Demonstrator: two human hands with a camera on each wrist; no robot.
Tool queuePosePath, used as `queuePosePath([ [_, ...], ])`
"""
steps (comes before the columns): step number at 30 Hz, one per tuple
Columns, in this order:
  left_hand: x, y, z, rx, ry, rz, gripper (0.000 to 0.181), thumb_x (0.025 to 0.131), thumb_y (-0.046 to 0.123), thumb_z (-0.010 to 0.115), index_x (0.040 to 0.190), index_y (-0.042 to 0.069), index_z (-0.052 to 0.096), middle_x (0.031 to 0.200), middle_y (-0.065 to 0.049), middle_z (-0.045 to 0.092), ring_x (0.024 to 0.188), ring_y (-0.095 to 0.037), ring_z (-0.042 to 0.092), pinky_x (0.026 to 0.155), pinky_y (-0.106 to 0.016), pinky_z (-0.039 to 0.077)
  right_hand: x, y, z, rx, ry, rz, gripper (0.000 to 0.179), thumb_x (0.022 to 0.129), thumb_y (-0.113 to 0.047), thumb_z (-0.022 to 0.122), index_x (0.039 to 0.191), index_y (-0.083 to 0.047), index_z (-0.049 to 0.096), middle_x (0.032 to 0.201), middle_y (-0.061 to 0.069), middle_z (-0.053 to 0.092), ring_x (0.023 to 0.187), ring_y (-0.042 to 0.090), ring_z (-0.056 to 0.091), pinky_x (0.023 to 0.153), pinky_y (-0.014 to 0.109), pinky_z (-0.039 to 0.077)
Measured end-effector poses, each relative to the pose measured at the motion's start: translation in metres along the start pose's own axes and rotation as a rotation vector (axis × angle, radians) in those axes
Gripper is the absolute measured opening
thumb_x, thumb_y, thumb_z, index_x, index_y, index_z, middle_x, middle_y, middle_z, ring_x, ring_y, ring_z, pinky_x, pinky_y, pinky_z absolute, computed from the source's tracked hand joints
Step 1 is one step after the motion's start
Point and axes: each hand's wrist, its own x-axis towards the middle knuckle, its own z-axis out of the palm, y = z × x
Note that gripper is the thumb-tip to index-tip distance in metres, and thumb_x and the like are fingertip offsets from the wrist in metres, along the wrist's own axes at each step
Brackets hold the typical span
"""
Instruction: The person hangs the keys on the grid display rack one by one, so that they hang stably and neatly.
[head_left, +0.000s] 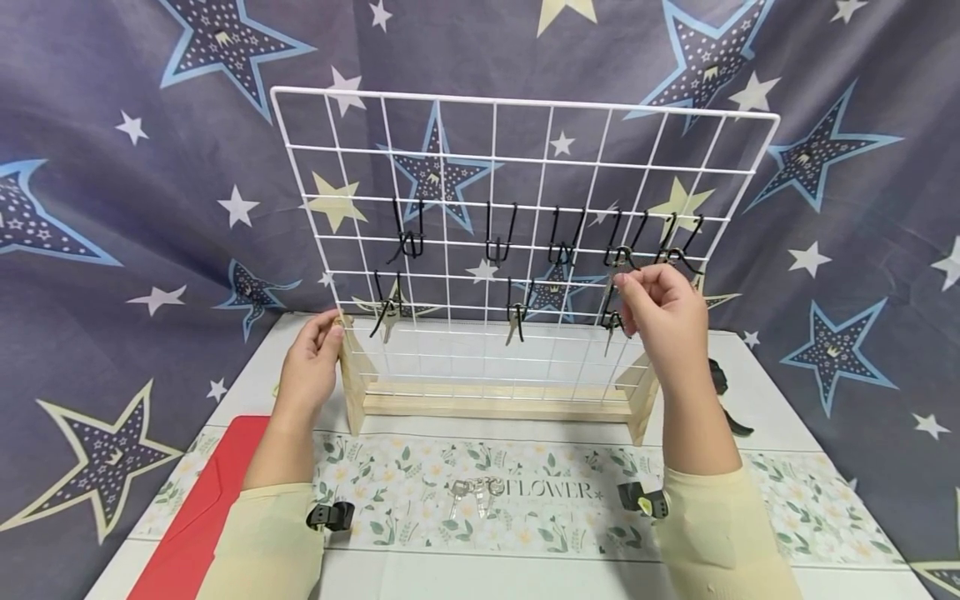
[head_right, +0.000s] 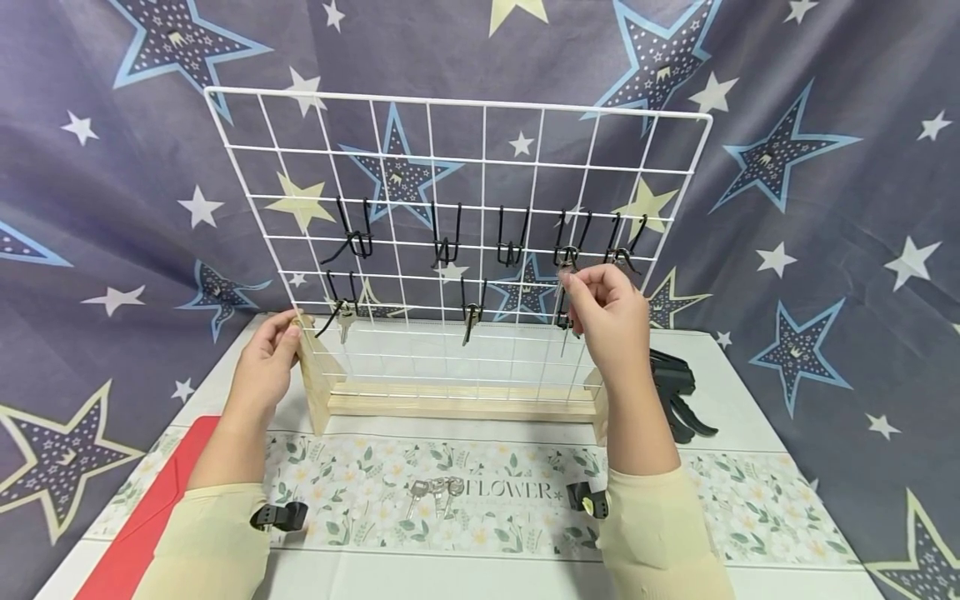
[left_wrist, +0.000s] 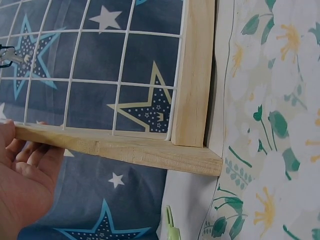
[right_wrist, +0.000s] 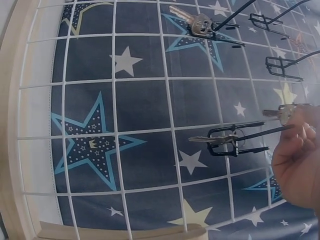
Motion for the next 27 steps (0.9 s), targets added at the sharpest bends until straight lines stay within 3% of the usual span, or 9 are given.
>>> queuePosePath([
  [4,0.0,-0.001,0.0,0.0,0.005,0.001,0.046,0.105,0.03,0.043,0.147,0.012,0.043,0.15,-0.01,0.047,0.131,-0.011,0.047,0.11,-0.02,0.04,-0.009,-0.005,-0.004,-0.052,0.01,-0.038,0.021,0.094,-0.027,0.069,0.089,-0.008,0.062,0.06,0.003,0.053,0.05,0.016,0.05,0.043,0.023,0.041],
  [11,0.0,-0.001,0.0,0.01,0.011,0.002,0.046,0.105,0.031,0.043,0.147,0.013,0.043,0.149,-0.01,0.047,0.129,-0.01,0.048,0.109,-0.021,0.041,-0.022,-0.013,-0.008,-0.025,-0.028,-0.136,0.015,0.093,-0.015,0.069,0.09,-0.001,0.063,0.061,0.004,0.055,0.051,0.014,0.051,0.045,0.02,0.046],
  [19,0.001,-0.003,0.0,0.007,0.019,0.005,0.045,0.105,0.031,0.043,0.146,0.013,0.044,0.148,-0.01,0.049,0.126,-0.007,0.05,0.105,-0.015,0.042,-0.041,-0.01,-0.003,0.01,-0.219,-0.254,0.01,0.094,-0.007,0.065,0.089,0.001,0.061,0.061,0.006,0.056,0.051,0.013,0.052,0.043,0.02,0.045],
  [22,0.002,-0.003,0.0,0.007,0.016,0.004,0.045,0.105,0.031,0.043,0.147,0.013,0.044,0.147,-0.011,0.049,0.126,-0.007,0.049,0.106,-0.016,0.042,-0.046,-0.005,0.001,0.008,-0.269,-0.267,0.008,0.095,-0.007,0.064,0.09,-0.002,0.062,0.062,0.003,0.057,0.051,0.013,0.052,0.044,0.022,0.046],
  [27,0.001,-0.002,0.001,0.017,0.019,-0.003,0.045,0.105,0.032,0.042,0.147,0.014,0.044,0.147,-0.01,0.049,0.127,-0.008,0.049,0.107,-0.019,0.042,-0.056,0.002,0.008,0.009,-0.369,-0.219,0.005,0.095,-0.008,0.064,0.091,-0.008,0.063,0.064,0.002,0.057,0.052,0.015,0.053,0.046,0.025,0.047],
])
